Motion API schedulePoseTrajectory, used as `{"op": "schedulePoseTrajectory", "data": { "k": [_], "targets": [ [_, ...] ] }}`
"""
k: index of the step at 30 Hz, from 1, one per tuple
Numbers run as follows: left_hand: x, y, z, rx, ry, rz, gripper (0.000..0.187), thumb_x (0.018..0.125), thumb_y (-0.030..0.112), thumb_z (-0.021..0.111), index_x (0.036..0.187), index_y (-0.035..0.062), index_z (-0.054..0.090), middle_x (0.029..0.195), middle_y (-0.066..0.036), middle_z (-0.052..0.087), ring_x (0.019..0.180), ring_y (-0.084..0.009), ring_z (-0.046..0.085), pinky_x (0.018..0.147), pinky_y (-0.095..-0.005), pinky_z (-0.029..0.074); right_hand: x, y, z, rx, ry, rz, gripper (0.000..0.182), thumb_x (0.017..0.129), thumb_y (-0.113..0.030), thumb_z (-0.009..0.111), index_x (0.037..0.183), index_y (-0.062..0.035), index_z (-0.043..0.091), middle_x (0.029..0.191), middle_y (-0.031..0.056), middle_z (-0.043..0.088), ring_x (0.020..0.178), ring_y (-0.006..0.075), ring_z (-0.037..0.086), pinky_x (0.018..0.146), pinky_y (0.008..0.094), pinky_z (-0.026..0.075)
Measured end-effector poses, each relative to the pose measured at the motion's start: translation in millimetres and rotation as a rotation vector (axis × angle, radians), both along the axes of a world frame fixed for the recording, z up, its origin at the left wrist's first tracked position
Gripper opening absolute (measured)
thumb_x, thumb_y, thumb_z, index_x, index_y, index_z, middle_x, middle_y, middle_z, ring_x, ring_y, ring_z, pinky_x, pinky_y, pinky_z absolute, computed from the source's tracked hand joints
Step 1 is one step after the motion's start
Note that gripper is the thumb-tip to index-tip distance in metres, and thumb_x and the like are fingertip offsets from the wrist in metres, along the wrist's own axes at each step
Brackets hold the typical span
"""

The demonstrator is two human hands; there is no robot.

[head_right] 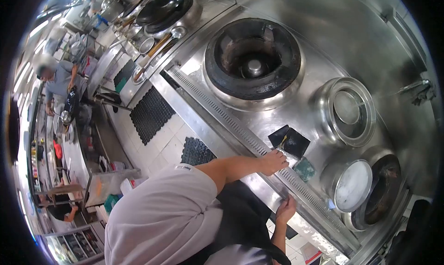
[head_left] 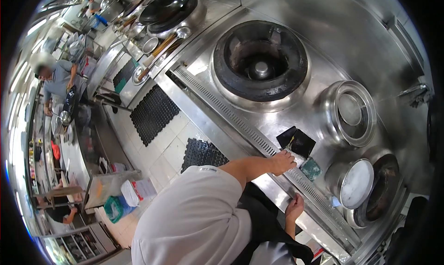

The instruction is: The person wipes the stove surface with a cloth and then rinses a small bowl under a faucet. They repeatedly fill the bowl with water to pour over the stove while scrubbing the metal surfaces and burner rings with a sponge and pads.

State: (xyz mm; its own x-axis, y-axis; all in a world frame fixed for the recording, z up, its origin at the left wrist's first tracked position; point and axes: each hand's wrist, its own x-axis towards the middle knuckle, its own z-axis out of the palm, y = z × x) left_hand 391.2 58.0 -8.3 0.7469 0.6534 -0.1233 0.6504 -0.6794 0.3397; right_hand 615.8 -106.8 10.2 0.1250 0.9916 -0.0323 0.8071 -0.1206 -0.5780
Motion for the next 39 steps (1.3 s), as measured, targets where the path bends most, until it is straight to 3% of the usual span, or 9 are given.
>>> {"op": "schedulePoseTrajectory", "data": {
  "k": [6,13,34,39],
  "targets": [
    [-4.4,1.9,13.6,0.019,0.05,-0.026,0.055,0.075,0.02,0.07,0.126,0.0088,0.053,0.114,-0.013,0.057,0.112,-0.0299,0.056,0.091,-0.0435,0.041,9.5,2.3,-17.5,-0.033,-0.081,0.077,0.023,0.093,-0.011,0.055,0.107,0.0013,0.068,0.102,0.0234,0.069,0.094,0.0417,0.064,0.086,0.0493,0.049],
    [-2.2,0.4,8.7,-0.015,0.037,-0.023,0.056,0.074,0.019,0.072,0.125,0.0096,0.052,0.117,-0.013,0.056,0.114,-0.0299,0.054,0.094,-0.044,0.04,11.4,4.9,-25.2,-0.15,-0.331,0.144,0.034,0.1,-0.028,0.047,0.112,-0.0029,0.067,0.104,0.02,0.07,0.096,0.0389,0.065,0.088,0.0468,0.047],
    [-4.8,0.7,3.6,0.039,-0.052,-0.012,0.048,0.076,0.018,0.069,0.121,0.008,0.054,0.112,-0.013,0.057,0.109,-0.0292,0.056,0.091,-0.0429,0.042,9.8,13.3,-23.8,-0.142,-0.401,0.152,0.027,0.095,-0.027,0.051,0.092,-0.0056,0.065,0.088,0.018,0.068,0.086,0.0389,0.063,0.082,0.0508,0.048],
    [-1.8,0.4,-0.1,-0.002,-0.048,0.0,0.053,0.073,0.017,0.071,0.122,0.0075,0.054,0.115,-0.015,0.057,0.112,-0.0315,0.055,0.097,-0.0453,0.04,12.7,13.3,-23.8,-0.19,-0.414,0.161,0.025,0.095,-0.027,0.051,0.09,-0.0069,0.065,0.09,0.0172,0.068,0.086,0.0382,0.063,0.081,0.0508,0.048]
  ]
}}
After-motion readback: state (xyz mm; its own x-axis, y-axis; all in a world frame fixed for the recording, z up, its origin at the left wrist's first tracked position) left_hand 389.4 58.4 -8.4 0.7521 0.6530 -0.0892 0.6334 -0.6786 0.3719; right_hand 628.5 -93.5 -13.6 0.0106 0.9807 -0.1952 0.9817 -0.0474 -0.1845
